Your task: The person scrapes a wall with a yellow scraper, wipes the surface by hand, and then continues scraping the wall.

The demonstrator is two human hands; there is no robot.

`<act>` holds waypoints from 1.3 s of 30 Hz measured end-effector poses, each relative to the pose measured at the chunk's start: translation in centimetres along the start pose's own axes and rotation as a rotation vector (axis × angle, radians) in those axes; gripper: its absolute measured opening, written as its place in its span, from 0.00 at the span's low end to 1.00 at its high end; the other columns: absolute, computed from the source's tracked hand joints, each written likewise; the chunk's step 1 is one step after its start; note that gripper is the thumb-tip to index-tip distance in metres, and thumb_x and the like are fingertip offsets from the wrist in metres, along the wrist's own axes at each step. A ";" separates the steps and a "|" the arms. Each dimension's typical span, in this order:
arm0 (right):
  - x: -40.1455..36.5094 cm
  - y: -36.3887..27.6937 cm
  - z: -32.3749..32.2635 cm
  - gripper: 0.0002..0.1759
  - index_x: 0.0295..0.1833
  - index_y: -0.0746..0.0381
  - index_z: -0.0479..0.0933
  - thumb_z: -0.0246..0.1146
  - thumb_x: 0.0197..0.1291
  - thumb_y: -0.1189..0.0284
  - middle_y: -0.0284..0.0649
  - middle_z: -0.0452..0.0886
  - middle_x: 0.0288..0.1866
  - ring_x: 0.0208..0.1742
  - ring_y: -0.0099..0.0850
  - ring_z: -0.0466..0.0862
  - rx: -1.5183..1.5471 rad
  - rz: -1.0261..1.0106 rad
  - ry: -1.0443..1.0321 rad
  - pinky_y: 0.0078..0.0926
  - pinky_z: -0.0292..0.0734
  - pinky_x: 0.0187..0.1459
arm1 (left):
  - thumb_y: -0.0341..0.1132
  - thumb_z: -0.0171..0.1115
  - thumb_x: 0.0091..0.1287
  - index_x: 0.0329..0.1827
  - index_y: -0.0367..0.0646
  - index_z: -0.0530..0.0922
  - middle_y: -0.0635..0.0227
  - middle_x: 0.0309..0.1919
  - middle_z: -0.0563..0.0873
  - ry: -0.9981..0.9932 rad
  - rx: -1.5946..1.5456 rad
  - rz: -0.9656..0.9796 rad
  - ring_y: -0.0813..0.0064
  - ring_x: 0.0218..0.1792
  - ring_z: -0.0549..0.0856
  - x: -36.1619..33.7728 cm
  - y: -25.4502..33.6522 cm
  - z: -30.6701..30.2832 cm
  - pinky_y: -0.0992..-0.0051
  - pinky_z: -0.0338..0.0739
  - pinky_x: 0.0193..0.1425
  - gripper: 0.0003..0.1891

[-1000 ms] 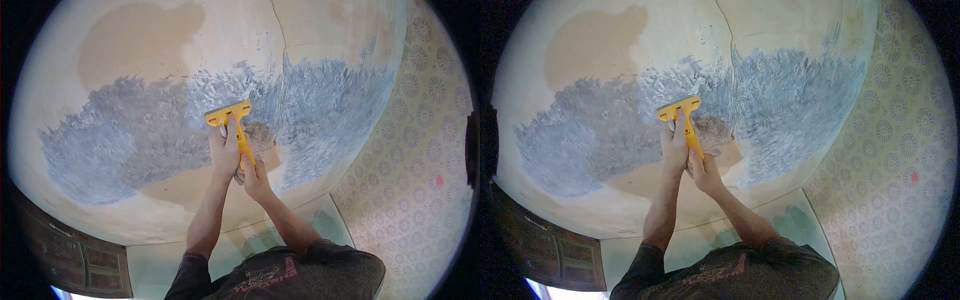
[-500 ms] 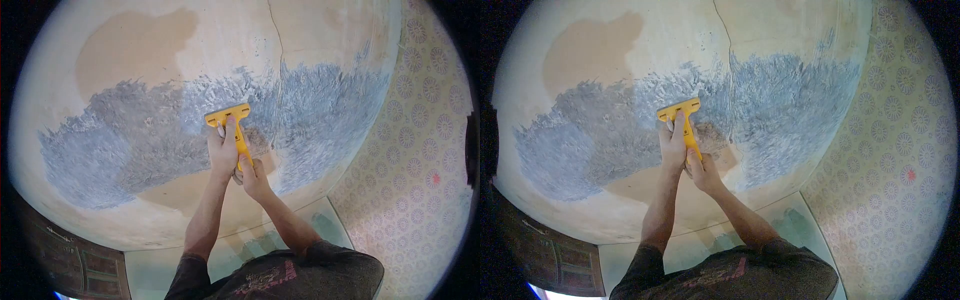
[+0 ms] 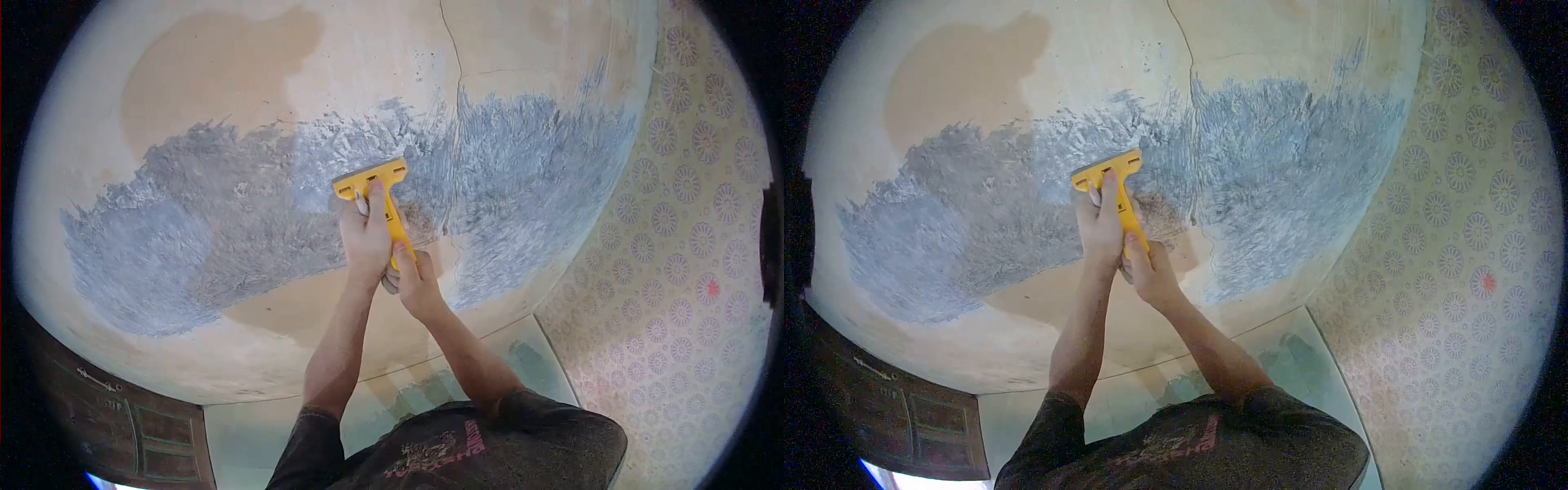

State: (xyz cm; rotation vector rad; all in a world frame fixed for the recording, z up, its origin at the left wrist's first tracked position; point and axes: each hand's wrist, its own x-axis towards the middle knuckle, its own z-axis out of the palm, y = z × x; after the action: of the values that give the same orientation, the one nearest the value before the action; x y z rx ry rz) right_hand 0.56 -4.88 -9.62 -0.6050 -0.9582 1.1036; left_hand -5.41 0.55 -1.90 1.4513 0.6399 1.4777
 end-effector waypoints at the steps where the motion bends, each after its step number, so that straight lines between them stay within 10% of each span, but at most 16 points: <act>1: 0.3 0.0 0.0 0.24 0.29 0.54 0.63 0.47 0.81 0.55 0.22 0.58 0.19 0.17 0.16 0.58 -0.002 -0.003 0.001 0.20 0.54 0.20 | 0.42 0.53 0.80 0.35 0.39 0.76 0.68 0.20 0.80 -0.019 0.001 -0.032 0.80 0.19 0.79 0.4 0.4 -0.1 0.77 0.73 0.23 0.17; 39: 2.9 -7.0 0.8 0.25 0.26 0.52 0.63 0.48 0.80 0.55 0.24 0.57 0.17 0.15 0.18 0.56 0.091 -0.133 -0.090 0.23 0.53 0.19 | 0.41 0.52 0.79 0.35 0.40 0.77 0.68 0.21 0.80 -0.105 -0.085 0.014 0.81 0.21 0.79 3.5 5.4 4.1 0.79 0.73 0.26 0.16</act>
State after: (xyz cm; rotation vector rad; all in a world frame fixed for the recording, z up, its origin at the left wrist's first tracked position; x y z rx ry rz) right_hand 3.53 -4.73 -2.60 -0.4144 -1.0056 1.0559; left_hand -2.35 0.32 5.08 1.4592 0.4975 1.4125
